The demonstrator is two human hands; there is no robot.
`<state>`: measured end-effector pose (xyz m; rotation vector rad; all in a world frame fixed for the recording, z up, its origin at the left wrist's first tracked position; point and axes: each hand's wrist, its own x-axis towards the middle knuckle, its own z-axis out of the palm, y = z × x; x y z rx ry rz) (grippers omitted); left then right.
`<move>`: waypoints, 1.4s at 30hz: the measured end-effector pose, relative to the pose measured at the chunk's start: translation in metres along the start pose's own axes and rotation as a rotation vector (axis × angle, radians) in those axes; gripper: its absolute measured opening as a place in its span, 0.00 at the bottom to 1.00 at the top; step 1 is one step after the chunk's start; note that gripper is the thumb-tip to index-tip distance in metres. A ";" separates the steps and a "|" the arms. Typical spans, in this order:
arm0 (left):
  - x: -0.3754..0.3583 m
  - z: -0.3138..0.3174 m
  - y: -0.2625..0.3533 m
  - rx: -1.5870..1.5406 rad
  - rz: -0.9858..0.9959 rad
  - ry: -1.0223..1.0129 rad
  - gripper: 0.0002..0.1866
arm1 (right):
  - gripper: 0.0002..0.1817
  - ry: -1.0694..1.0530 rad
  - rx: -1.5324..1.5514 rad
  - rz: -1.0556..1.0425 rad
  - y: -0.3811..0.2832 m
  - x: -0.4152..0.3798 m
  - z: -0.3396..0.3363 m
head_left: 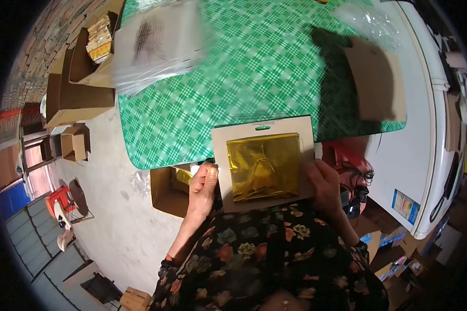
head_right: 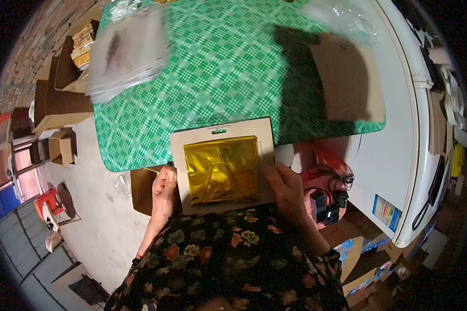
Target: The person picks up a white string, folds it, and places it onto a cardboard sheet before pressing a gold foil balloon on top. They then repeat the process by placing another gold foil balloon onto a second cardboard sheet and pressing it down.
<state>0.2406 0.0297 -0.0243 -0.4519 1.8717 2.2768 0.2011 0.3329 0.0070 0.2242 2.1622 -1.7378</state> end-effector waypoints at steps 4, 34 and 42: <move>-0.003 0.007 0.000 -0.023 0.001 0.044 0.14 | 0.20 0.030 0.083 0.177 0.004 0.001 -0.004; 0.051 0.027 0.063 -0.104 -0.094 -0.029 0.14 | 0.14 0.077 0.101 0.180 -0.042 0.032 -0.015; 0.078 0.035 0.078 -0.078 -0.174 -0.105 0.11 | 0.16 0.176 0.143 0.087 -0.045 0.056 -0.013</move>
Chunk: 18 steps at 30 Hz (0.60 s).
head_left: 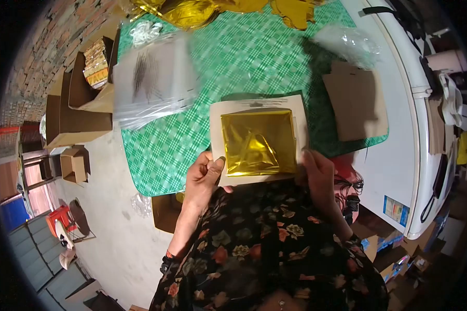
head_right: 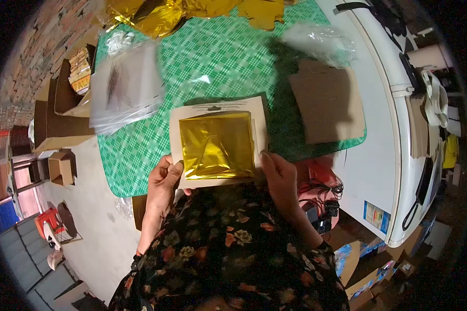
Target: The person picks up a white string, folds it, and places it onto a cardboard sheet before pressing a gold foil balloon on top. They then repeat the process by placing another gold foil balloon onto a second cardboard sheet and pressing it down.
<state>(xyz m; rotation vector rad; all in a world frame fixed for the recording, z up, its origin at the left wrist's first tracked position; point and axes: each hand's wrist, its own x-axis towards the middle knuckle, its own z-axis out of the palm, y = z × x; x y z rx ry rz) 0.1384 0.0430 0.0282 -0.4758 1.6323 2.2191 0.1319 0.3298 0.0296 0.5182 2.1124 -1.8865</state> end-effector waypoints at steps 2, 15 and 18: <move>0.003 0.000 0.004 0.045 0.005 0.009 0.12 | 0.16 -0.016 0.006 0.028 0.004 0.007 -0.004; 0.016 0.003 0.014 0.002 -0.040 0.032 0.16 | 0.16 -0.238 0.274 0.026 -0.013 0.015 0.000; 0.014 0.003 0.021 -0.021 -0.049 -0.054 0.17 | 0.15 -0.264 0.274 0.003 -0.011 0.019 -0.001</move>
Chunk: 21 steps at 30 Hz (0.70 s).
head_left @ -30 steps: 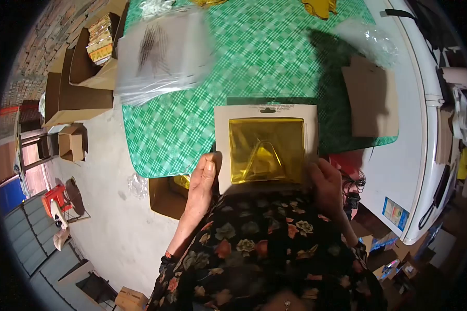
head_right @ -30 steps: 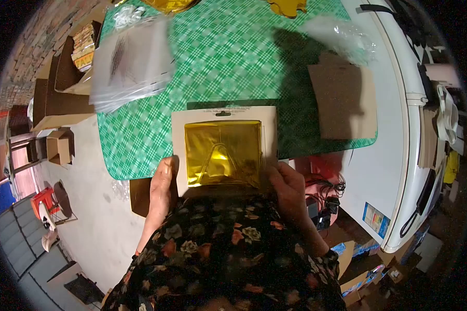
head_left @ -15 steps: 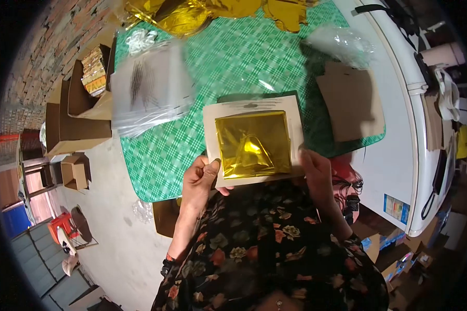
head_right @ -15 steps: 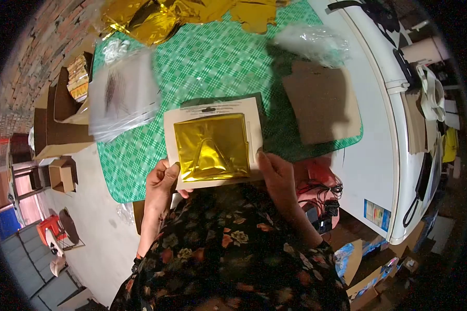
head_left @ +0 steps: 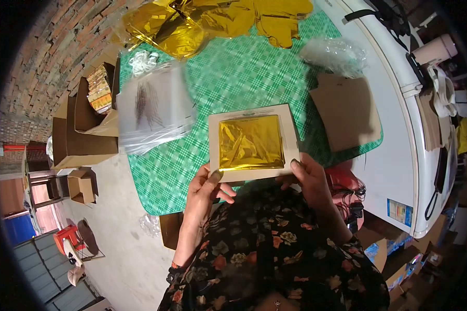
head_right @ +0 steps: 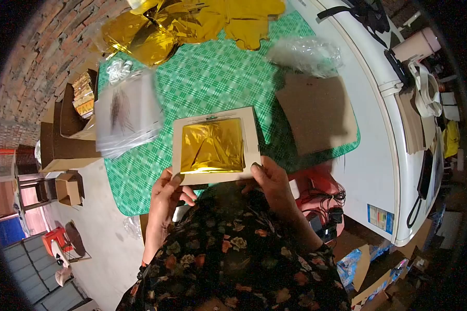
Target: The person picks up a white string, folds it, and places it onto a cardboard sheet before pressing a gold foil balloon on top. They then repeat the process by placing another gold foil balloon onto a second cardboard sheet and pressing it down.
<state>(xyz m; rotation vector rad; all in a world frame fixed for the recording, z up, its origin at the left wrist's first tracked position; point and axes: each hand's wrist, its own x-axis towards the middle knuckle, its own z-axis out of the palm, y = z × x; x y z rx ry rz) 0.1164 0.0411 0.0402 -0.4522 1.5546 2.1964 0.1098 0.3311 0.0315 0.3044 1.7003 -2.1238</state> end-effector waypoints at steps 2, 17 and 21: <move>0.001 -0.002 0.000 0.027 0.012 0.002 0.16 | 0.14 0.023 0.016 -0.008 0.000 0.003 0.001; 0.008 -0.017 -0.011 0.101 -0.073 0.044 0.20 | 0.21 0.123 -0.162 0.027 -0.009 0.006 -0.001; 0.008 -0.011 -0.013 0.106 -0.080 0.056 0.21 | 0.17 0.118 -0.188 0.012 -0.008 0.009 0.000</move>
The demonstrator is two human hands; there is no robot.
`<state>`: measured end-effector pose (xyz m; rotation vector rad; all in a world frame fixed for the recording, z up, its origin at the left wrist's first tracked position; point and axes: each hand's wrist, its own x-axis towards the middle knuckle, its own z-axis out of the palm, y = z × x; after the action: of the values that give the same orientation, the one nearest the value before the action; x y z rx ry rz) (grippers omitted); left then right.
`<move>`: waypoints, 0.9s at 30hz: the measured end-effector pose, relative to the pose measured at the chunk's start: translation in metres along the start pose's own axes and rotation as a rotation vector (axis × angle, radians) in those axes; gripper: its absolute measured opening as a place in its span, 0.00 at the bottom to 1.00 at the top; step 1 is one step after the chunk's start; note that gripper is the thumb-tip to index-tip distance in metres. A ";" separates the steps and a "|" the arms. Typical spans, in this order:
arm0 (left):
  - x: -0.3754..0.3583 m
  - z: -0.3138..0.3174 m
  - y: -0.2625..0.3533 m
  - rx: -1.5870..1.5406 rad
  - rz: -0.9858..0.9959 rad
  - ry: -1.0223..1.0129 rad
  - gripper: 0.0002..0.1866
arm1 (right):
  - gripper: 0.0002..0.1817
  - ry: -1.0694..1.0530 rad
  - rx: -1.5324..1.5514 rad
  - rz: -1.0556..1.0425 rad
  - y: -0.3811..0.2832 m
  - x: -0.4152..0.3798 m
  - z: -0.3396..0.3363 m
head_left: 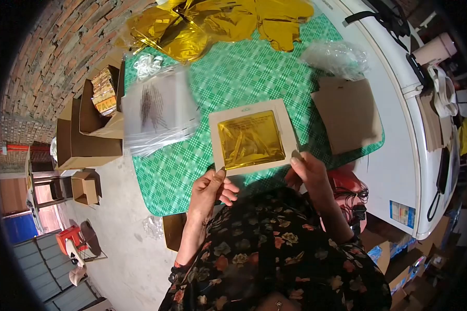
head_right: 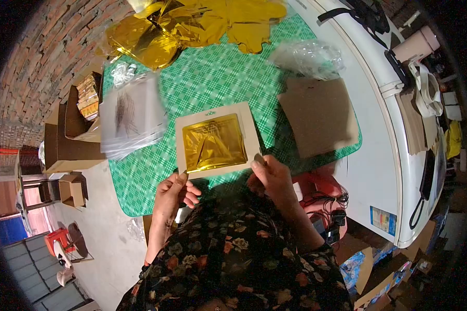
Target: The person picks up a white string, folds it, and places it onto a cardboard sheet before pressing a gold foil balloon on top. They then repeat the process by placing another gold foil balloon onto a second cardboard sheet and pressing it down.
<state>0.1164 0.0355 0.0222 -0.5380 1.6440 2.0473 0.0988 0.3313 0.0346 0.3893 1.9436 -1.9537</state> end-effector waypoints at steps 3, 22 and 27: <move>0.000 0.001 -0.001 0.034 -0.017 0.003 0.21 | 0.14 -0.009 -0.030 0.002 0.009 0.002 0.000; -0.013 0.004 0.003 0.404 0.001 0.138 0.26 | 0.17 0.458 -0.896 -0.480 0.014 -0.005 0.002; -0.024 0.021 0.008 1.126 0.409 0.478 0.18 | 0.09 0.351 -1.018 -0.998 0.035 -0.009 0.002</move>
<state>0.1313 0.0515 0.0470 -0.2750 2.9824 0.8765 0.1225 0.3306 0.0070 -0.6770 3.4124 -0.9353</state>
